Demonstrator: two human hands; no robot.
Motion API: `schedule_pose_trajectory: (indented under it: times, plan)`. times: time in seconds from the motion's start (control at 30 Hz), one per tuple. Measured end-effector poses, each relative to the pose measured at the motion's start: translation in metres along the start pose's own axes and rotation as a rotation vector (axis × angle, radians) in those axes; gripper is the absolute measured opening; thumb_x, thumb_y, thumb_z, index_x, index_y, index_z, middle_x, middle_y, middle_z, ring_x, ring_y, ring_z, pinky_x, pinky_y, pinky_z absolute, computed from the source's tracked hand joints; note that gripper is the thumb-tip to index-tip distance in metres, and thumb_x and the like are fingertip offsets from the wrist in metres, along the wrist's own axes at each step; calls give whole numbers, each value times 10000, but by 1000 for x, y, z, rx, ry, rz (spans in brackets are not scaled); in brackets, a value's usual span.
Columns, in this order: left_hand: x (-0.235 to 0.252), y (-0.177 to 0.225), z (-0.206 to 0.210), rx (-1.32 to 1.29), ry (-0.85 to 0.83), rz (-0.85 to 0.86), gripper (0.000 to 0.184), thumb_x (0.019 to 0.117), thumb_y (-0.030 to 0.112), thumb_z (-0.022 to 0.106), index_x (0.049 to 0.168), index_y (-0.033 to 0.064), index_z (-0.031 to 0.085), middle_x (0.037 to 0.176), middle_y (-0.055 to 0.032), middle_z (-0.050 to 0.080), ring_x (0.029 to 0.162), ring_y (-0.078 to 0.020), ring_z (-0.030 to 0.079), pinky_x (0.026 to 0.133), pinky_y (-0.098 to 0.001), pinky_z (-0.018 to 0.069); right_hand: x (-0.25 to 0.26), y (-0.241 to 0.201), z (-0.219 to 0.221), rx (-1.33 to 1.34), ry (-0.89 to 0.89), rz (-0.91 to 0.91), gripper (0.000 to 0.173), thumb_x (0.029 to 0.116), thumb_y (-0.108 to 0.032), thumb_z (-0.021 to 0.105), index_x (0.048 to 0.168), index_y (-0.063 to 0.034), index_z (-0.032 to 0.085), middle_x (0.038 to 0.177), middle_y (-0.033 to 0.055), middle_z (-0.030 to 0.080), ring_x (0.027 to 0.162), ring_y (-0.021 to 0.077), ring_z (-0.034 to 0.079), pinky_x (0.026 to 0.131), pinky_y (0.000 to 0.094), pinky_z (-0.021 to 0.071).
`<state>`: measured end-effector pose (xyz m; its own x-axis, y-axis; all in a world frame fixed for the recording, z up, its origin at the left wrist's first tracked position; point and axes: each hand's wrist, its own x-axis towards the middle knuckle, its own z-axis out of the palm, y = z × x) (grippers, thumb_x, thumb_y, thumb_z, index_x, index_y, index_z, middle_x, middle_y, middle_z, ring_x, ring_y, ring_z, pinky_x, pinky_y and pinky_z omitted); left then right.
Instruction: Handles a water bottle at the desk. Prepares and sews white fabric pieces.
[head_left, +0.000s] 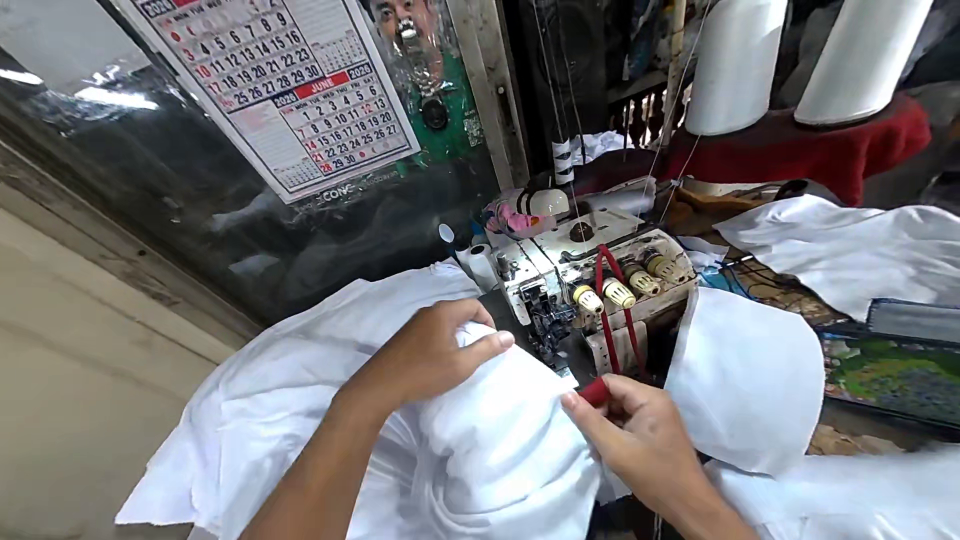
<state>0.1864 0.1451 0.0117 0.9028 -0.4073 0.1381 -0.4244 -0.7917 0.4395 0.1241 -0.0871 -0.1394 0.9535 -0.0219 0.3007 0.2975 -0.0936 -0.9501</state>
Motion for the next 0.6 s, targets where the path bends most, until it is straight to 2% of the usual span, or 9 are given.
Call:
schedule_pose_trajectory:
  times: [0.07,0.13,0.2,0.23,0.33,0.43,0.5,0.53,0.6]
  plan:
    - [26,-16,13,11,-130,-71,314,947,466,704,909,156,690,722,12,635,640,-118,608,580,-357,516,7,17,10,91,79,96,316,893,-406,759,772,-127,675,585,-10,584,492,115,548,460,289,464]
    - [39,-25,22,78,-159,-97,300,917,451,749,874,159,699,703,12,643,625,-125,613,572,-378,521,10,21,17,161,151,109,296,867,-373,792,807,-114,663,610,-1,589,516,122,559,477,278,477]
    - [48,-32,39,195,-90,-95,275,924,448,735,989,182,746,852,0,729,796,-168,705,728,-494,592,12,22,27,193,224,96,254,877,-326,784,851,-107,659,642,5,597,542,127,570,493,278,495]
    - [50,-34,51,248,-9,-91,280,933,449,717,1027,187,744,876,-20,736,832,-210,717,746,-549,585,13,22,33,189,264,88,233,888,-313,765,842,-109,663,634,1,589,535,123,561,488,279,486]
    - [50,-37,79,387,211,-61,304,919,462,656,1021,183,720,824,-64,705,771,-290,702,626,-580,541,15,25,44,139,330,52,241,922,-324,723,796,-129,657,606,-19,558,515,108,538,472,277,466]
    - [47,-34,83,452,275,-53,358,890,488,671,1052,173,718,899,-83,709,801,-305,703,616,-568,542,14,26,44,124,330,58,275,933,-352,709,762,-147,643,603,-26,558,518,107,538,476,278,462]
    - [36,-22,76,490,264,-52,466,903,499,670,1161,112,693,1078,-149,649,982,-370,645,752,-603,532,10,25,40,133,277,59,292,950,-373,697,778,-143,639,605,-19,560,522,117,543,478,289,468]
    - [23,-12,72,472,278,-22,483,916,482,679,1198,90,683,1153,-169,631,1061,-393,613,818,-619,505,3,23,33,123,200,52,298,970,-393,682,829,-133,645,622,-17,565,535,119,548,493,295,480]
    - [-16,7,68,342,345,41,453,955,448,652,1264,116,660,1254,-118,622,1161,-326,596,914,-572,513,-22,18,5,-14,-41,-6,328,1007,-445,622,964,-121,653,667,-28,566,568,101,551,523,308,496]
